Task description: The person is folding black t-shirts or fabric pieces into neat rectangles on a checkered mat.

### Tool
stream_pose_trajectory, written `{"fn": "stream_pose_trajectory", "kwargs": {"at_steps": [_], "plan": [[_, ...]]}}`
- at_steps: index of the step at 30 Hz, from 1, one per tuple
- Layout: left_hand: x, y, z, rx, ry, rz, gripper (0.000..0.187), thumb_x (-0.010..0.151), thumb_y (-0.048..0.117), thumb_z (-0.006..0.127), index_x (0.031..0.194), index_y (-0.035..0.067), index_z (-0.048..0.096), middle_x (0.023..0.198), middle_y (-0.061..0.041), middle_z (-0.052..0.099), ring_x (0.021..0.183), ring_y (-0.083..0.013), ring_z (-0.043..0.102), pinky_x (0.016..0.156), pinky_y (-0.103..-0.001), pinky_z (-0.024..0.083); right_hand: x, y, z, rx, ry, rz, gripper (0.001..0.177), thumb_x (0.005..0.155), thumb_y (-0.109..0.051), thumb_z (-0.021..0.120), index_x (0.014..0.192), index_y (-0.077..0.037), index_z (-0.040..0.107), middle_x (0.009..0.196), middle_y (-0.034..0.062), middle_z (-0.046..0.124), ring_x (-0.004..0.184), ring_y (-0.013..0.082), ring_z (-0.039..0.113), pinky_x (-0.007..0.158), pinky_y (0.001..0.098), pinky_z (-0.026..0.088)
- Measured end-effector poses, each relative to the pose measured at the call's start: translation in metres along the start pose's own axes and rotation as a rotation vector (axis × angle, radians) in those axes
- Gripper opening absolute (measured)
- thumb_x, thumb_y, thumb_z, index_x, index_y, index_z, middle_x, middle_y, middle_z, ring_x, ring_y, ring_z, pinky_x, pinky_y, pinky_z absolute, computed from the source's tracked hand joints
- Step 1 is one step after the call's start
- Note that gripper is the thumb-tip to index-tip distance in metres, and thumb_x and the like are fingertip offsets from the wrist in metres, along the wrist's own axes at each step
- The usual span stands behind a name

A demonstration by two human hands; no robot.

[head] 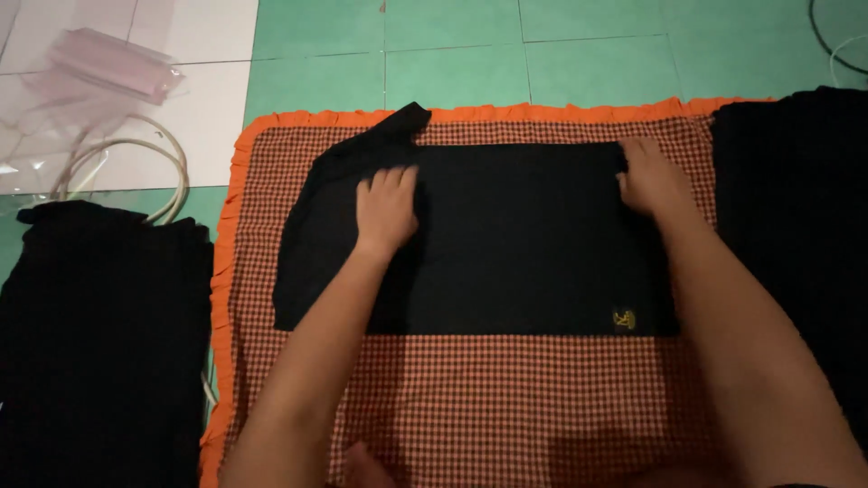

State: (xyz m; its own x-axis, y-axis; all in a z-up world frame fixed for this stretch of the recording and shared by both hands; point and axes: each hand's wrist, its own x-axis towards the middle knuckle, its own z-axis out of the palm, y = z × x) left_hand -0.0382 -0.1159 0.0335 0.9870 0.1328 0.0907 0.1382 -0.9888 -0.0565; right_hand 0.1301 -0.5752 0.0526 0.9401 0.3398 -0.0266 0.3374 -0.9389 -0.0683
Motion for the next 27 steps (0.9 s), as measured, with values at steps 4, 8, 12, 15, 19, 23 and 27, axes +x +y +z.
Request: {"fn": "stream_pose_trajectory", "kwargs": {"at_steps": [4, 8, 12, 15, 19, 23, 27], "plan": [[0.058, -0.004, 0.014, 0.096, 0.039, 0.079, 0.046, 0.089, 0.040, 0.058, 0.131, 0.021, 0.058, 0.120, -0.007, 0.063, 0.115, -0.0308, 0.057, 0.098, -0.057, 0.037, 0.024, 0.000, 0.008, 0.074, 0.031, 0.072, 0.049, 0.092, -0.031, 0.070, 0.139, -0.020, 0.062, 0.119, 0.0129, 0.073, 0.113, 0.0330, 0.070, 0.096, 0.0494, 0.052], [0.113, -0.004, 0.023, 0.178, 0.097, 0.165, 0.038, 0.091, 0.037, 0.056, 0.126, 0.022, 0.060, 0.117, -0.006, 0.062, 0.112, -0.0305, 0.055, 0.093, -0.054, 0.038, 0.046, 0.011, 0.010, 0.134, 0.077, 0.154, 0.046, 0.093, -0.034, 0.071, 0.136, -0.021, 0.060, 0.115, 0.0144, 0.072, 0.110, 0.0353, 0.070, 0.092, 0.0517, 0.052], [0.139, -0.004, 0.041, 0.255, 0.138, 0.248, 0.031, 0.093, 0.035, 0.055, 0.121, 0.023, 0.062, 0.114, -0.005, 0.062, 0.109, -0.0301, 0.054, 0.089, -0.052, 0.039, 0.051, 0.020, 0.022, 0.191, 0.104, 0.233, 0.043, 0.094, -0.036, 0.071, 0.132, -0.022, 0.058, 0.112, 0.0159, 0.071, 0.107, 0.0377, 0.069, 0.089, 0.0541, 0.052], [0.153, -0.010, 0.070, 0.311, 0.177, 0.300, 0.026, 0.094, 0.033, 0.053, 0.117, 0.024, 0.063, 0.112, -0.004, 0.061, 0.108, -0.0298, 0.052, 0.085, -0.050, 0.040, 0.059, 0.029, 0.036, 0.229, 0.132, 0.282, 0.041, 0.095, -0.038, 0.072, 0.130, -0.022, 0.057, 0.109, 0.0171, 0.070, 0.105, 0.0395, 0.069, 0.087, 0.0558, 0.053], [0.152, -0.014, 0.046, 0.408, 0.072, 0.300, 0.027, 0.099, 0.029, 0.047, 0.116, 0.029, 0.068, 0.119, 0.000, 0.061, 0.111, -0.0268, 0.049, 0.087, -0.049, 0.039, 0.060, 0.086, 0.087, -0.141, 0.371, -0.069, 0.022, 0.105, -0.030, 0.062, 0.120, -0.040, 0.076, 0.108, -0.0006, 0.057, 0.091, 0.0274, 0.073, 0.074, 0.0383, 0.061], [0.135, -0.017, 0.024, 0.408, 0.096, 0.318, 0.025, 0.101, 0.025, 0.045, 0.112, 0.028, 0.067, 0.107, 0.001, 0.066, 0.102, -0.0251, 0.057, 0.082, -0.051, 0.043, 0.045, 0.086, 0.067, -0.190, 0.576, -0.219, 0.026, 0.096, -0.022, 0.070, 0.117, -0.033, 0.080, 0.096, 0.0016, 0.058, 0.087, 0.0245, 0.072, 0.072, 0.0322, 0.062], [0.099, -0.026, -0.006, 0.275, 0.494, 0.439, 0.014, 0.091, 0.015, 0.059, 0.082, 0.018, 0.069, 0.076, -0.007, 0.062, 0.071, -0.0303, 0.061, 0.061, -0.046, 0.044, 0.007, 0.065, 0.019, -0.123, 0.669, -0.310, 0.019, 0.100, -0.010, 0.069, 0.110, -0.021, 0.080, 0.098, 0.0061, 0.062, 0.095, 0.0267, 0.071, 0.080, 0.0281, 0.058]]}}
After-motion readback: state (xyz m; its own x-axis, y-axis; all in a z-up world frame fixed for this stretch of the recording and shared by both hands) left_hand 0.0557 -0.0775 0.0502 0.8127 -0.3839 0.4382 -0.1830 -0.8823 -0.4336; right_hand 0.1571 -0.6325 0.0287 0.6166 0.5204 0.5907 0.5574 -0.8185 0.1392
